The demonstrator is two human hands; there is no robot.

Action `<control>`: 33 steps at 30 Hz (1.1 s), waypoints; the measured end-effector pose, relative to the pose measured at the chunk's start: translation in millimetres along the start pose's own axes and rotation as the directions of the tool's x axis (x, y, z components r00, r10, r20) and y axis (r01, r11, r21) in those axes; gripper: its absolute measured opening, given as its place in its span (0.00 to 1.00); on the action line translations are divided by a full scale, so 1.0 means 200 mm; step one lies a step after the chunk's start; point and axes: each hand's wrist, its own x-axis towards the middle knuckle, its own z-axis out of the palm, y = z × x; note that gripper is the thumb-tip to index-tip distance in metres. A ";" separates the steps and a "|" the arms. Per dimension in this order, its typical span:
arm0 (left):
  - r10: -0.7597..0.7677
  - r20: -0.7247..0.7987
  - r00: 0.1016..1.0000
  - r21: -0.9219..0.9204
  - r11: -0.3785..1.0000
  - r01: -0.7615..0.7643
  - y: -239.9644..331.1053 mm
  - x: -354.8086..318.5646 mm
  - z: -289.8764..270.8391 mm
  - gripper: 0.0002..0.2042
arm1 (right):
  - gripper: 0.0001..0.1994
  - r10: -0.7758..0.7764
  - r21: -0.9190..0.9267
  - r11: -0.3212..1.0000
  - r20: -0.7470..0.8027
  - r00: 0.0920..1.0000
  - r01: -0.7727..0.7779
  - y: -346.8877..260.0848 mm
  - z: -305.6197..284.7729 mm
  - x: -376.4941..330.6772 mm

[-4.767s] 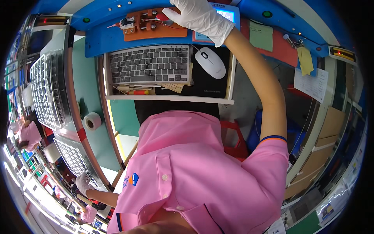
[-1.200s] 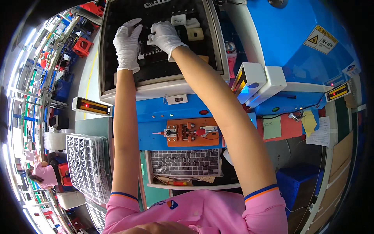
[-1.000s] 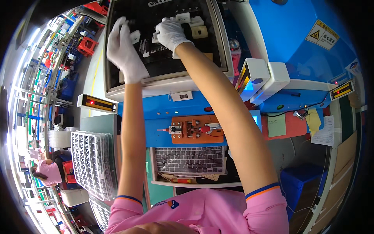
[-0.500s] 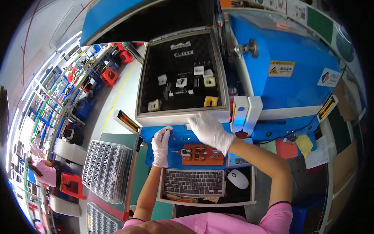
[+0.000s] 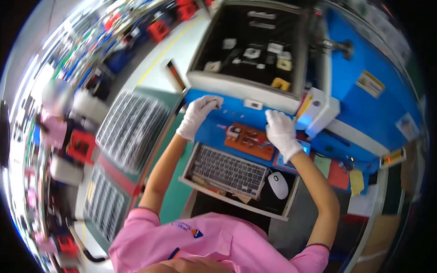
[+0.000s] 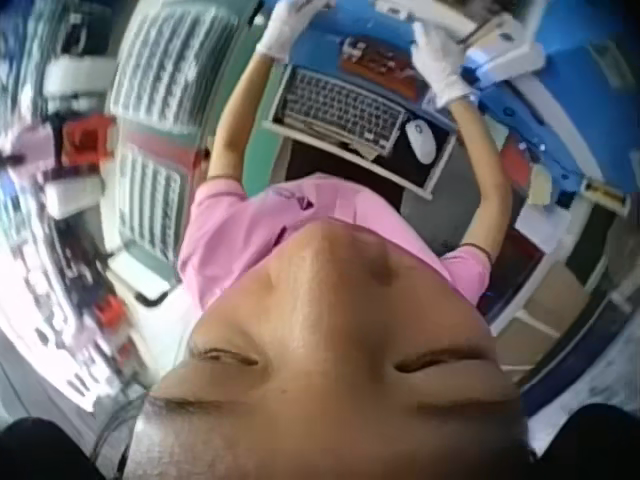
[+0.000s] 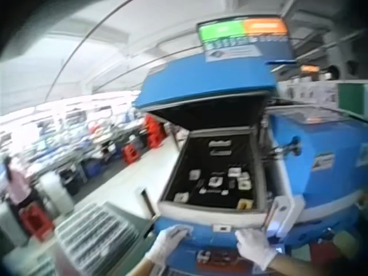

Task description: Testing and sorting electronic components using specialized machinery at a workstation.

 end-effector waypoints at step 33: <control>-0.286 -0.584 0.760 0.536 0.567 0.626 0.19 -0.64 -1.23 0.10 | 0.06 -0.210 0.331 0.916 -0.085 0.974 0.227 -0.01 0.06 -0.14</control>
